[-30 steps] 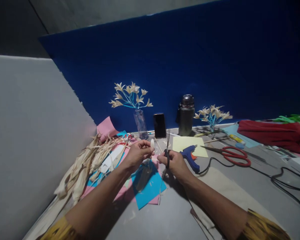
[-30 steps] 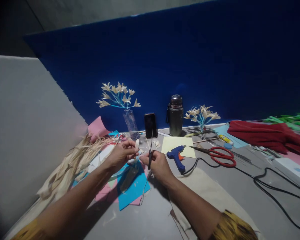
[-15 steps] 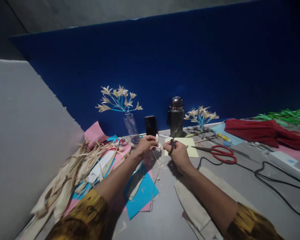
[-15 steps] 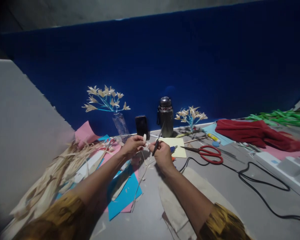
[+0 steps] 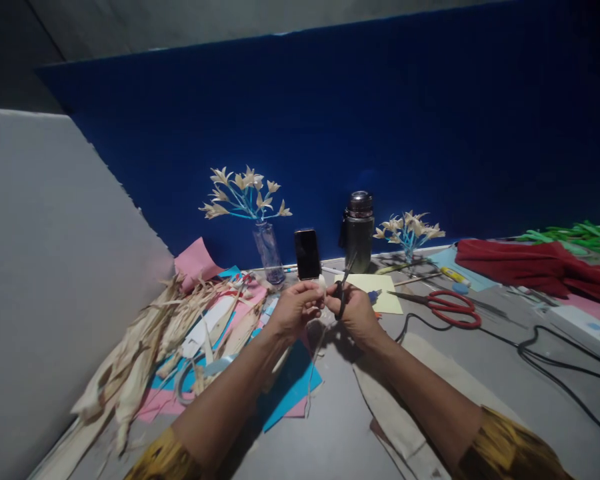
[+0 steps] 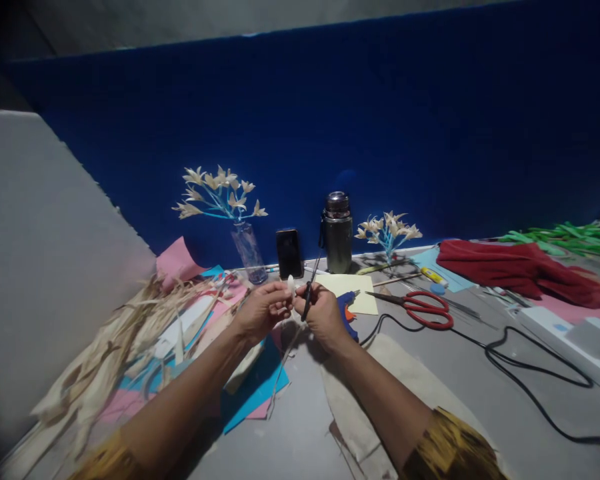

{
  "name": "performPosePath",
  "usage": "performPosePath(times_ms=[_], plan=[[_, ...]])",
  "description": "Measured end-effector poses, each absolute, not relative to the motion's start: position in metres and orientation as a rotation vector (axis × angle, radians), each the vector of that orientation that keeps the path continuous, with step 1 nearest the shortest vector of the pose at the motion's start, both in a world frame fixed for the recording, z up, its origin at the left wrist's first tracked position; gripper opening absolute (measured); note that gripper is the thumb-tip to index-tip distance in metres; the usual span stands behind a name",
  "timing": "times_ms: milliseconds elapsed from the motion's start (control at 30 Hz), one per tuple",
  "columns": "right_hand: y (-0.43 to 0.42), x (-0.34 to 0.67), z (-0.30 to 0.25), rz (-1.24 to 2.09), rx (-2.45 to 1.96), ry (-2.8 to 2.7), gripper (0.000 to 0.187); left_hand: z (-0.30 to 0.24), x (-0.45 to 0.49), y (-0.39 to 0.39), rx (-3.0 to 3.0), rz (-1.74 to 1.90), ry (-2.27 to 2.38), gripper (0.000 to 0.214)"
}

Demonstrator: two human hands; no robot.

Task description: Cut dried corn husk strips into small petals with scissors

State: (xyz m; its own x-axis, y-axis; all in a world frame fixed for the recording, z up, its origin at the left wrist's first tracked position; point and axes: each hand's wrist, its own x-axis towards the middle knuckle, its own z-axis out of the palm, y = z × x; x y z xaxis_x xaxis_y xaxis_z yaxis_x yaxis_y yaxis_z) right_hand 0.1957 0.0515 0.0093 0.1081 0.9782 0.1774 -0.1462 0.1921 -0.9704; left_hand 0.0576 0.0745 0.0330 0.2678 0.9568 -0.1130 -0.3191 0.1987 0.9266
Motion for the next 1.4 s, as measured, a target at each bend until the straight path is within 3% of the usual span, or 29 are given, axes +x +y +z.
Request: performPosePath(times_ms=[367,833,1067,1233,1400], plan=[[0.051,0.193,0.002,1.163,-1.042,-1.25,0.028,0.038,0.051,0.074,1.025,1.259,0.787,0.022],[0.043,0.192,0.0,1.3,-0.944,-1.369,0.043,0.032,0.037,0.081,1.412,1.258,0.681,0.015],[0.041,0.188,0.011,1.063,-0.969,-1.138,0.034,0.028,0.039,0.08,1.287,1.184,0.684,0.02],[0.039,0.188,0.018,1.034,-0.952,-1.158,0.021,0.031,0.045,0.072,1.102,1.05,0.707,0.025],[0.04,0.189,0.013,1.027,-0.95,-1.183,0.022,0.034,0.045,0.071,1.157,1.078,0.745,0.021]])
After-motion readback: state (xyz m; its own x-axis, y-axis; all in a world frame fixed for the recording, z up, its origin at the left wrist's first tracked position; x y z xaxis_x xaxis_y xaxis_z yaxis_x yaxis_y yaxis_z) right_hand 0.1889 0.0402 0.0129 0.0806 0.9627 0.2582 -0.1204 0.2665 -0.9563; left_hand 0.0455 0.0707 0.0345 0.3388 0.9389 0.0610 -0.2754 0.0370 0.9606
